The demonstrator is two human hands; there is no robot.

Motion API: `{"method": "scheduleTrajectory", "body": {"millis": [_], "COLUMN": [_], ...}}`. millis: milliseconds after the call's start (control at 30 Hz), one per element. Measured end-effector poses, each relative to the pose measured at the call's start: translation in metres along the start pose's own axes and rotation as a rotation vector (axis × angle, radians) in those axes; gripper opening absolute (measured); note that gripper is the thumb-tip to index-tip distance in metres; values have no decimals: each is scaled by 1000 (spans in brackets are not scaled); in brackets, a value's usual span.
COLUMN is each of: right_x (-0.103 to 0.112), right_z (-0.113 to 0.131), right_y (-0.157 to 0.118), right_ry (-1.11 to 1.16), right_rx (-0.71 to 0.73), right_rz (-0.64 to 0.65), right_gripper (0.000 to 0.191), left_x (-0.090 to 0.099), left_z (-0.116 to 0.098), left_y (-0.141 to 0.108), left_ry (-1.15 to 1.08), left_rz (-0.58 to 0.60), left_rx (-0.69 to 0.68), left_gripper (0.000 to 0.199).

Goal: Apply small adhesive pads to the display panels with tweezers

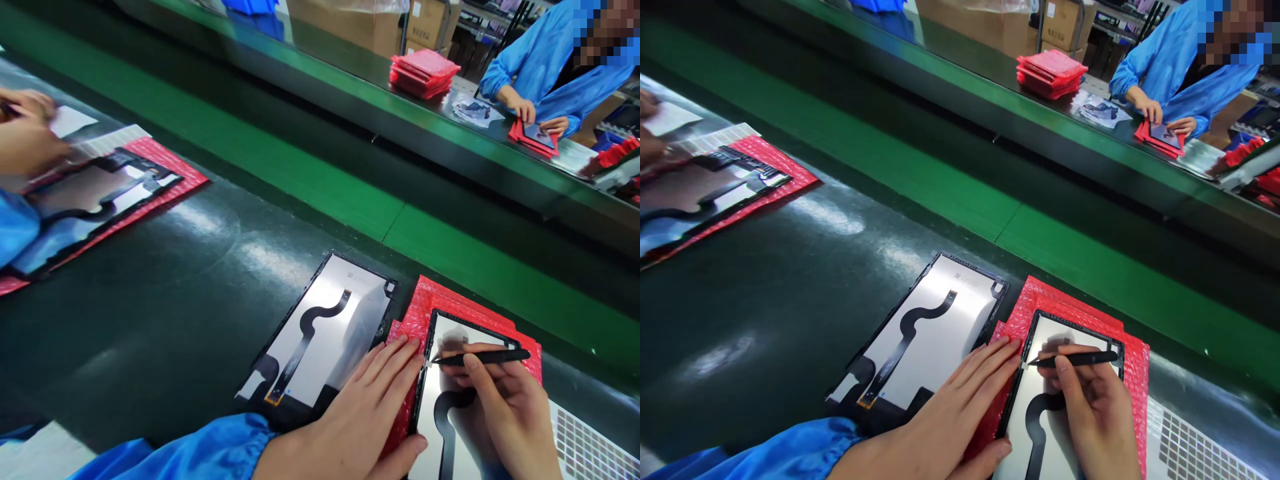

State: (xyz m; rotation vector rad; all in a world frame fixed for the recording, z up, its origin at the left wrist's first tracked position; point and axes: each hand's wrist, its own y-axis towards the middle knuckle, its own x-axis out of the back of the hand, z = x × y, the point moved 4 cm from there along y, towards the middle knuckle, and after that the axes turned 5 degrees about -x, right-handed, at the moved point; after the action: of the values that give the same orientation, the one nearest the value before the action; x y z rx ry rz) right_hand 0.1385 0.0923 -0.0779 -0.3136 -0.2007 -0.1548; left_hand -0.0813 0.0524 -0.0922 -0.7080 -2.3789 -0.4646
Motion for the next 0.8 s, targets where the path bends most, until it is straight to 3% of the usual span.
{"method": "scheduleTrajectory", "body": {"millis": [333, 600, 733, 800], "right_x": [0, -8, 10, 31], "right_z": [-7, -3, 8, 11], "right_y": [2, 6, 6, 3], "right_ry": [25, 108, 145, 151], "right_rx": [5, 33, 104, 138], "right_rz": [76, 89, 36, -38], "right_gripper": [32, 40, 41, 43], "left_x": [-5, -3, 9, 19], "left_z": [4, 1, 6, 11], "left_y": [1, 11, 10, 10], "left_ry": [111, 254, 230, 158], "left_rz": [-9, -35, -171, -225], "left_rx": [-61, -33, -33, 47], "left_gripper": [84, 78, 68, 49]}}
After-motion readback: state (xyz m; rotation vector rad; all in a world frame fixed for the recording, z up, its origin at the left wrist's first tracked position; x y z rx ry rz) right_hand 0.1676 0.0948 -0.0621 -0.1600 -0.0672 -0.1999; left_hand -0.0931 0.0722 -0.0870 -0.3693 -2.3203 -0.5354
